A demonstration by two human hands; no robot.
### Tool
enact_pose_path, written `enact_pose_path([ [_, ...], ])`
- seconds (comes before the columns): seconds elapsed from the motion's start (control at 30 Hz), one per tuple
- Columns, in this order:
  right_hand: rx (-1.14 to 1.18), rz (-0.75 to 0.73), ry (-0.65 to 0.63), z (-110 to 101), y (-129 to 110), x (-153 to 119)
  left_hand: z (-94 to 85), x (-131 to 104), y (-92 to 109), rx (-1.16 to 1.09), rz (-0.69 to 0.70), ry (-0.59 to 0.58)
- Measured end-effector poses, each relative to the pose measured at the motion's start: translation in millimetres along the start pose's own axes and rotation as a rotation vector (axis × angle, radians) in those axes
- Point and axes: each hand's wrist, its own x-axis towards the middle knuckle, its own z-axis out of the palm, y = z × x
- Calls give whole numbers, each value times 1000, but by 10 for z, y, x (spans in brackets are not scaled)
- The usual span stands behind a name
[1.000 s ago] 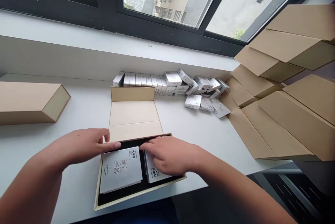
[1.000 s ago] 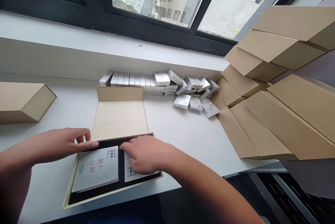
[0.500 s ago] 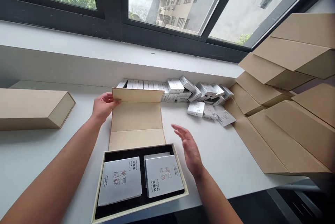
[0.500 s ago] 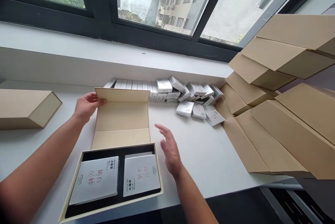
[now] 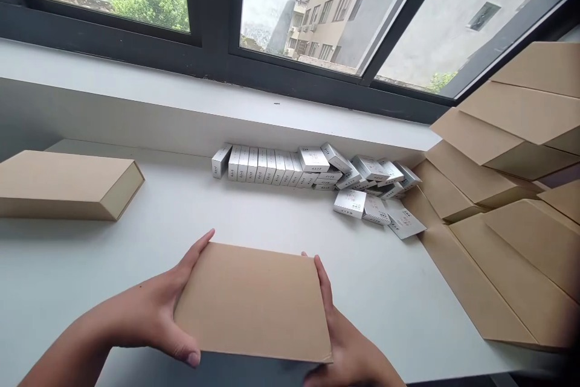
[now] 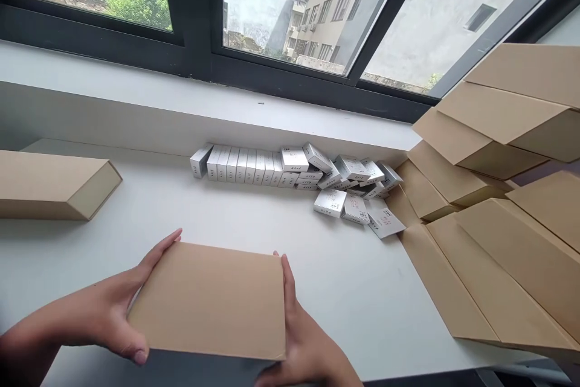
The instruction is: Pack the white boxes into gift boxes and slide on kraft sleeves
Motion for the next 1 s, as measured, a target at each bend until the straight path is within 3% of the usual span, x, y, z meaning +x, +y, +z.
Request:
enact_pose_path([
  [0.07,-109,-69,7,75,7,109,83,30,52,-22,-54,-94],
  [0.13,-177,-177,60,139,-47,253,133,-8,90,-58,-85,-14],
  [0.2,-103,-245,144,201,-173,450,101,-58,133,-75,-107,230],
  [0.3,189,-286,268,299,-500,918,-119,-80,274,-161,-31,687],
  [0.4,410,-363,336,463,-944,1618,-370,-77,464,-250,176,1139],
  [0.47,447,-412,355,657,-1237,2164,-414,-86,501,-161,215,1408],
  [0.53,344,-476,403,923,-1461,2701,-314,-87,386,-38,138,1521],
  [0.6,153,-430,337,1223,-1574,3157,-107,-60,120,48,-25,1419],
  [0.67,10,-290,227,1483,-1585,3471,131,3,-213,156,-250,1120],
  [0.7,-31,-223,176,1570,-1569,3562,237,51,-367,230,-300,945],
  [0.77,-54,-119,95,1606,-1536,3601,388,186,-590,340,-321,711],
  [0.83,-23,-47,17,1428,-1529,3450,439,393,-666,393,-316,648],
  [0.93,15,-78,-36,878,-1476,2918,351,870,-569,373,-314,735],
  [0.97,-9,-154,24,683,-1402,2678,292,1067,-511,336,-303,768],
  [1.0,-55,-241,179,511,-1287,2418,225,1274,-452,283,-293,793],
])
